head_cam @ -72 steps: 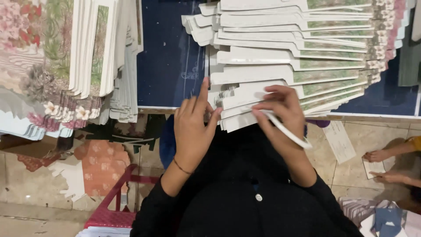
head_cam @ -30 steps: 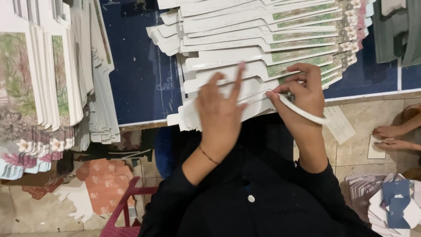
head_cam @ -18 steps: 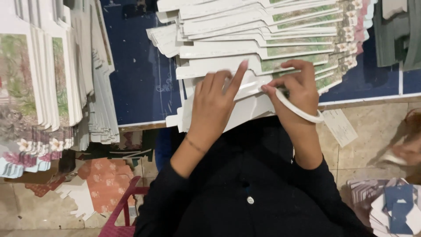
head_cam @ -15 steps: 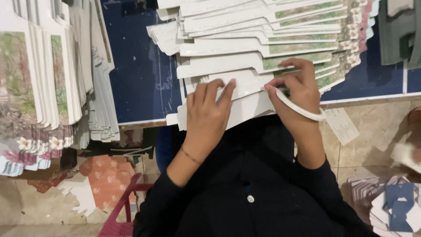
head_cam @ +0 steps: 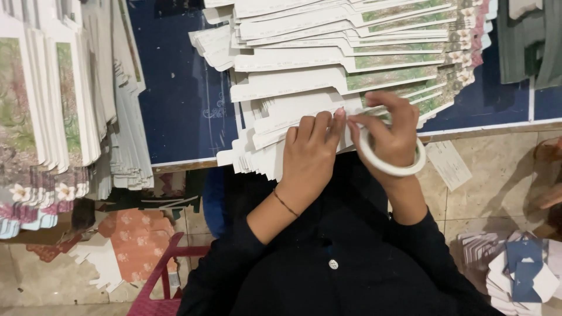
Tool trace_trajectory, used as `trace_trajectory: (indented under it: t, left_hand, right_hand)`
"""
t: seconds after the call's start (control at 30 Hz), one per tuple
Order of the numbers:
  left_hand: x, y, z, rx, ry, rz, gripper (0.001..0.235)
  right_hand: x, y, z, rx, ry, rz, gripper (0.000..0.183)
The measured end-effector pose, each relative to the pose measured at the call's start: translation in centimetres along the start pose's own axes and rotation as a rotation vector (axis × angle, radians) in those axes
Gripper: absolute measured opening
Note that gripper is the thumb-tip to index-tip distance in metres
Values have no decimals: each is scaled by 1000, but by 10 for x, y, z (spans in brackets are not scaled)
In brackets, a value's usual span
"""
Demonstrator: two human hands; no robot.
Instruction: Applying strips of double-sided adhesive tape to the edges of decorative paper cards in a stack.
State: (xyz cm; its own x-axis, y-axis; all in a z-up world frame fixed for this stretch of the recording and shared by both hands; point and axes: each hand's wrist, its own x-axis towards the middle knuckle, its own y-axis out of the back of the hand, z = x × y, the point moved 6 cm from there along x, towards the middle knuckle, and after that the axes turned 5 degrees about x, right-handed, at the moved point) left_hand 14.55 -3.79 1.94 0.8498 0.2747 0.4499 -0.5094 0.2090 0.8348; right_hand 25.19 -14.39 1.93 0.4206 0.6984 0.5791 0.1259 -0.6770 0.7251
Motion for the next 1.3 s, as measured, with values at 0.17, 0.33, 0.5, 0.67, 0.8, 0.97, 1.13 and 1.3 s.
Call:
trace_trajectory:
  t: [0.17, 0.33, 0.5, 0.67, 0.8, 0.97, 1.13, 1.3]
  left_hand:
    - [-4, -17, -5, 17, -17, 25, 37]
    - [-19, 9, -32, -137, 39, -65, 46]
    - [-60, 58, -78, -64, 185, 88, 53]
    - [-91, 67, -89, -231, 384, -11, 77]
    - [-95, 67, -91, -257, 361, -18, 70]
    - [-96, 75, -103, -365, 438, 29, 72]
    - [-98, 73, -114, -524, 559, 35, 74]
    - [-102, 71, -122, -639, 637, -12, 69]
  right_hand:
    - [-5, 16, -35, 120, 44, 73, 7]
    - [7, 29, -41, 265, -64, -88, 17]
    - [-25, -2, -25, 183, 1, -252, 21]
    - [-5, -23, -50, 179, 50, -151, 13]
    - [21, -23, -72, 228, -15, -202, 17]
    - [27, -34, -94, 548, -231, -205, 14]
    - [26, -64, -120, 637, -303, -248, 7]
    - [38, -77, -128, 636, -318, -310, 3]
